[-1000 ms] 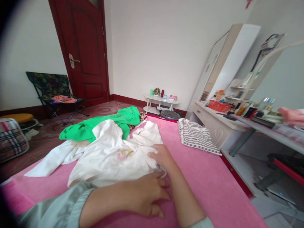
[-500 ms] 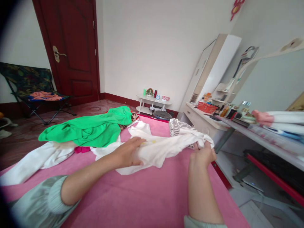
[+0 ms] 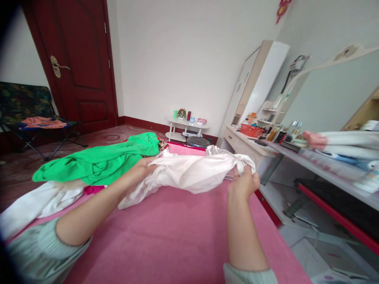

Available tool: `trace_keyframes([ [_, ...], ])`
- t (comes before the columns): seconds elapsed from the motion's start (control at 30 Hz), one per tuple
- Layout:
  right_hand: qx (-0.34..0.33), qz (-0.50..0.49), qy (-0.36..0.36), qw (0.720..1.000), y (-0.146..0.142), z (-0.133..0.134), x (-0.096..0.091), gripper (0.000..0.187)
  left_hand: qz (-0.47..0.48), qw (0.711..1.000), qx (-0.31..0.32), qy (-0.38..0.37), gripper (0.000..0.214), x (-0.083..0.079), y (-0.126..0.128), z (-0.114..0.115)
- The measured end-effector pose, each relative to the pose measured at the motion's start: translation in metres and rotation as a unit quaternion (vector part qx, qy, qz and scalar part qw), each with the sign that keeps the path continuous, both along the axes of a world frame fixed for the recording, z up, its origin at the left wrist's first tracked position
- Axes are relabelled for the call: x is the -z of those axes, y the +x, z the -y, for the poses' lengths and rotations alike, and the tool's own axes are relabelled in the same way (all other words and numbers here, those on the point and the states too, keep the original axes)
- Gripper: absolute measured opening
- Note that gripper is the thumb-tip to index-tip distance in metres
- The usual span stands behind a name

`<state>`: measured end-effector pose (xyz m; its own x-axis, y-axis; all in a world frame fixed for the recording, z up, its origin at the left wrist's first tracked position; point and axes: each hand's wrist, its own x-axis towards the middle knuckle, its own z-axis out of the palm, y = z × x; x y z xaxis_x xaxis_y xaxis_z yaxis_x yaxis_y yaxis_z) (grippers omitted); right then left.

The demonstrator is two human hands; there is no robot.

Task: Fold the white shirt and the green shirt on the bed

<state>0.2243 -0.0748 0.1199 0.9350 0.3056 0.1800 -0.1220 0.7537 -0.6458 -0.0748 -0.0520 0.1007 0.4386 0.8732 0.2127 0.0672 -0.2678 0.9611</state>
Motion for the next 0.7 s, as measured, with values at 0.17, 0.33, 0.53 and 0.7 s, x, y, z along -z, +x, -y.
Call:
trace_keyframes([
  [0.17, -0.078, 0.120, -0.100, 0.985, -0.017, 0.003, -0.005, 0.023, -0.022, 0.985, 0.144, -0.093, 0.040, -0.043, -0.036, 0.011],
  [0.33, -0.301, 0.345, -0.337, 0.823, -0.034, 0.005, 0.014, 0.034, -0.332, 0.906, 0.251, 0.075, 0.036, -0.041, -0.047, 0.007],
  [0.53, -0.387, 0.534, -0.357, 0.662, -0.072, -0.005, 0.055, 0.043, -0.478, 0.844, 0.188, 0.154, 0.039, -0.006, -0.040, -0.012],
  [0.7, -0.326, 0.678, -0.390, 0.531, -0.109, 0.001, 0.065, 0.045, -0.461, 0.847, 0.227, 0.136, 0.036, -0.004, -0.038, -0.012],
])
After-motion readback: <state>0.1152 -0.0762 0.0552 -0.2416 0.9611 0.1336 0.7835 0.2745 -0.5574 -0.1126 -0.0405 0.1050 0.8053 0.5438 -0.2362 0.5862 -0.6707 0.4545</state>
